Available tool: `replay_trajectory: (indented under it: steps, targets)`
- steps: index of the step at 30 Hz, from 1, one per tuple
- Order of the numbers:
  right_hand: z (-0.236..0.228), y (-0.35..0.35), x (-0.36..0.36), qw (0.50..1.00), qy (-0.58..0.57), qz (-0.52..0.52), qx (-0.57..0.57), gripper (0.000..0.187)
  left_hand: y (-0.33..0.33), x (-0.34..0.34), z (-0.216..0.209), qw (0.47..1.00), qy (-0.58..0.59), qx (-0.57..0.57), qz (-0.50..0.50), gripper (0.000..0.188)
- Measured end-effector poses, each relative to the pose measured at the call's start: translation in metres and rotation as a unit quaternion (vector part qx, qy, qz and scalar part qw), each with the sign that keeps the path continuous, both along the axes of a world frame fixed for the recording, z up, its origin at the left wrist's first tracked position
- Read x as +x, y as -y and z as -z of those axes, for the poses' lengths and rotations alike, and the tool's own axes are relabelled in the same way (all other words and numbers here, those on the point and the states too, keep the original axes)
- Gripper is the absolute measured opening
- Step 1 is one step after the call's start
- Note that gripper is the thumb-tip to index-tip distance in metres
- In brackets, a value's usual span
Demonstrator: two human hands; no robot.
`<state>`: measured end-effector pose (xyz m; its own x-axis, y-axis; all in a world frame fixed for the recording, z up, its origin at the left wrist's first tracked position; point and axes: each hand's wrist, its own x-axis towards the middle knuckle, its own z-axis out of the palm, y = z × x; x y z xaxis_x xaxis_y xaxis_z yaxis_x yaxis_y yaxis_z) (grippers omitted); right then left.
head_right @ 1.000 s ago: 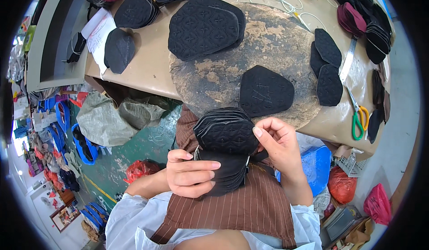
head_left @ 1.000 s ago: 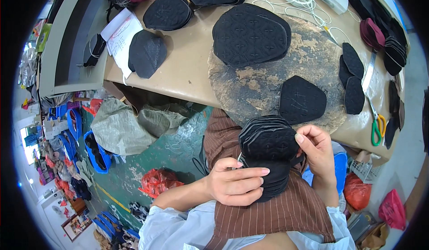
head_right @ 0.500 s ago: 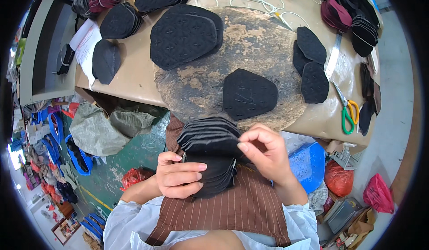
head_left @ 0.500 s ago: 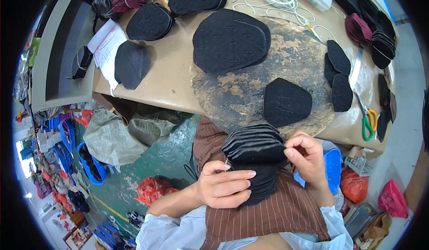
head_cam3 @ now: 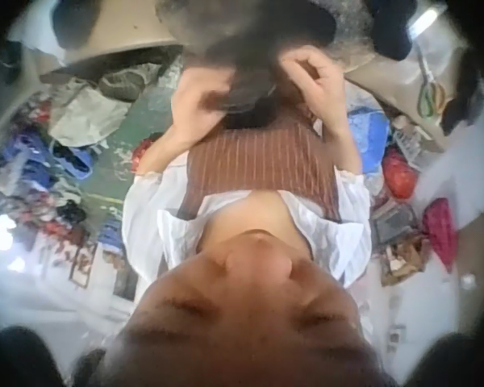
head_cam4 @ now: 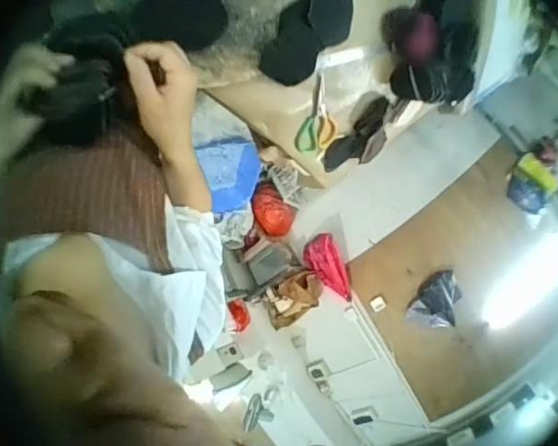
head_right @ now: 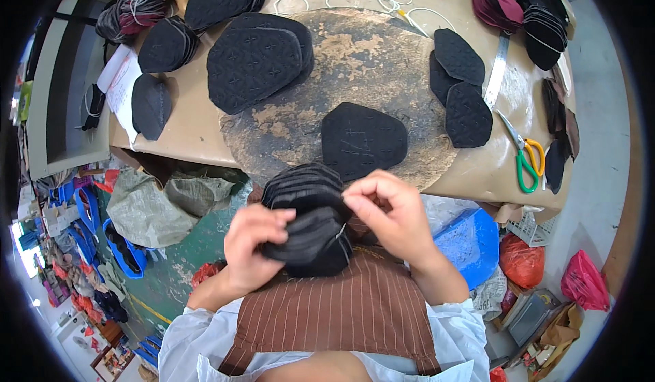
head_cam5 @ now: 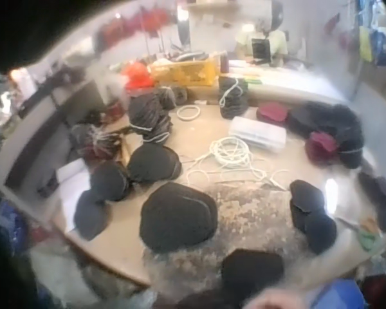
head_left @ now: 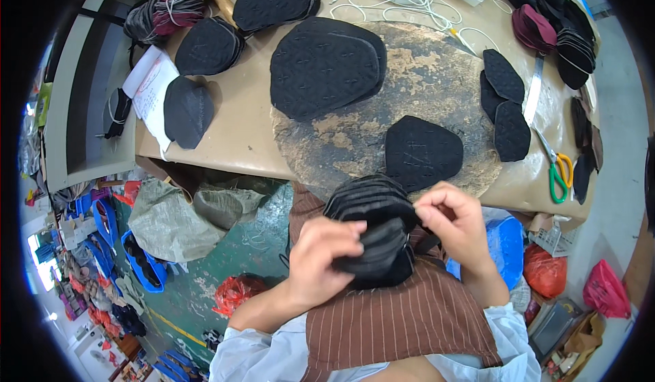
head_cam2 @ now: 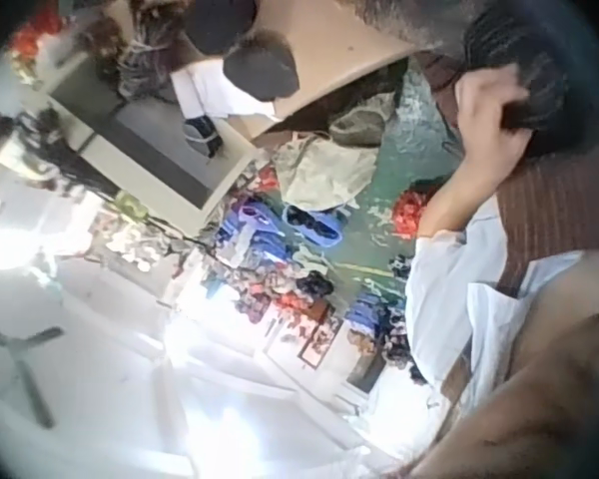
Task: The person stacks black shoe insoles on a wooden board, aligns them, and secures them with a rubber band. They then handle a stack of grey patterned insoles, placing them on the table. The person continues to organize and stack various insole types, including black and grey ones, preparing them for the next stage of production.
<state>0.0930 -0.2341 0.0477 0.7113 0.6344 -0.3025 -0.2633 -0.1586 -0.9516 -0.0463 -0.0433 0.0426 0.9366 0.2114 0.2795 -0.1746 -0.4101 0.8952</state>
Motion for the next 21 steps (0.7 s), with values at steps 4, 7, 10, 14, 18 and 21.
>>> replay_trajectory:
  steps: [4, 7, 10, 14, 18, 21]
  targets:
    - [0.003, -0.013, 0.016, 0.999, -0.040, 0.012, 0.006, 0.011, -0.007, 0.027, -0.021, 0.975, -0.155, -0.141, -0.074, 0.033]
    - [0.000, -0.014, 0.019, 1.000, -0.026, 0.007, -0.006, 0.013, -0.012, 0.037, -0.026, 0.967, -0.167, -0.178, -0.074, 0.034]
    - [-0.001, -0.014, 0.016, 1.000, -0.014, 0.011, -0.003, 0.015, -0.014, 0.036, -0.021, 0.973, -0.157, -0.152, -0.071, 0.036]
    - [0.000, -0.005, 0.012, 1.000, -0.011, -0.008, 0.006, 0.024, -0.010, 0.034, -0.021, 0.976, -0.136, -0.151, -0.082, 0.037]
    - [-0.004, 0.016, 0.001, 0.996, -0.036, -0.081, -0.017, 0.064, -0.005, 0.027, -0.019, 0.972, -0.075, -0.179, -0.131, 0.039]
    - [-0.010, 0.018, -0.014, 0.983, -0.075, -0.149, 0.077, 0.107, 0.003, 0.021, -0.023, 0.958, -0.081, -0.230, -0.147, 0.055]
